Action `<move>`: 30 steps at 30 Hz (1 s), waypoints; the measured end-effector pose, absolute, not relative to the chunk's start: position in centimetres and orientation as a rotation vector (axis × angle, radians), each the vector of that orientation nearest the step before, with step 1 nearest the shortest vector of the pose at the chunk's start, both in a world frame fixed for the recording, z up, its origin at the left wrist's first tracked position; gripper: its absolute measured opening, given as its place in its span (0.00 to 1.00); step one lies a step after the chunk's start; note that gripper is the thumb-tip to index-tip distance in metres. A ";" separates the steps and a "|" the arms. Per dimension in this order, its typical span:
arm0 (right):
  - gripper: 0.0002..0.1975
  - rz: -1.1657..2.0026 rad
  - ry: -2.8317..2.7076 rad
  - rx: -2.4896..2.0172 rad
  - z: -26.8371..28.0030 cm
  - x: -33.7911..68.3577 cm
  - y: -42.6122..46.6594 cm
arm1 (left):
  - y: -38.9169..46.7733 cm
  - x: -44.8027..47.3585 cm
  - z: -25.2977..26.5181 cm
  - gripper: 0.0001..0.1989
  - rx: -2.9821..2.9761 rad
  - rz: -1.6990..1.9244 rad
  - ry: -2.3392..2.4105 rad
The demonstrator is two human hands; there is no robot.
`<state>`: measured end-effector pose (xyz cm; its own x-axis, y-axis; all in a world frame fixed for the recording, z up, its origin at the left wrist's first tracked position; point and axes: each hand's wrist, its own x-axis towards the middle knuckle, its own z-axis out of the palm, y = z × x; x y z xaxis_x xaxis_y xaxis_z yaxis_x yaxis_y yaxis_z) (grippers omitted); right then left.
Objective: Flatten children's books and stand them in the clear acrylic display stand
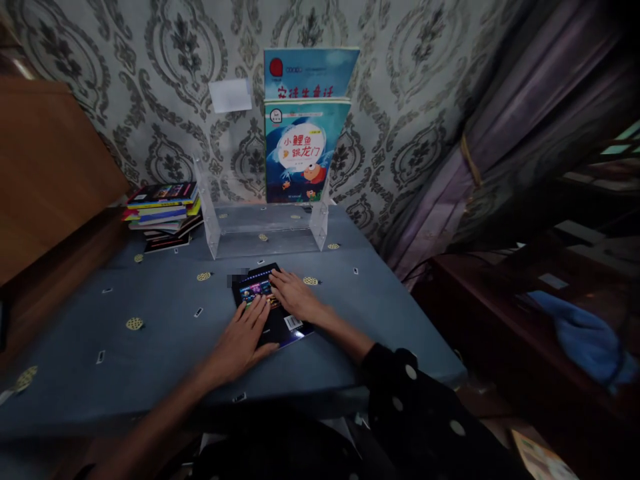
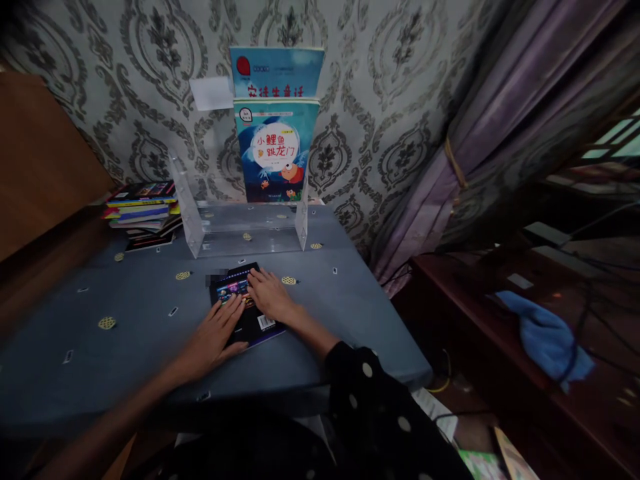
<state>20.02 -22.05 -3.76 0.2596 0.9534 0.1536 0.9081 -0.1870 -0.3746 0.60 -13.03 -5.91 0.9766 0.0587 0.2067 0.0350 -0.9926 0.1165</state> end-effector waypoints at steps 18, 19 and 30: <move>0.17 0.337 -2.219 -1.746 -1.5 14.4 -14.9 | -19.6 2.4 -3.7 0.33 2.862 0.125 0.131; 0.18 0.374 -2.223 -1.732 -1.6 14.4 -15.3 | -19.6 2.3 -3.4 0.32 2.843 0.107 0.131; 0.20 0.490 -1.868 -1.670 -1.5 16.5 -20.6 | -13.2 0.9 -3.7 0.27 2.762 0.123 0.068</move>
<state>16.48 -20.59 -1.50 -0.0479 0.9832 0.1761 0.7700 0.1486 -0.6205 0.87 -13.17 -3.73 0.9950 0.0638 0.0763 0.0312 -0.9290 0.3688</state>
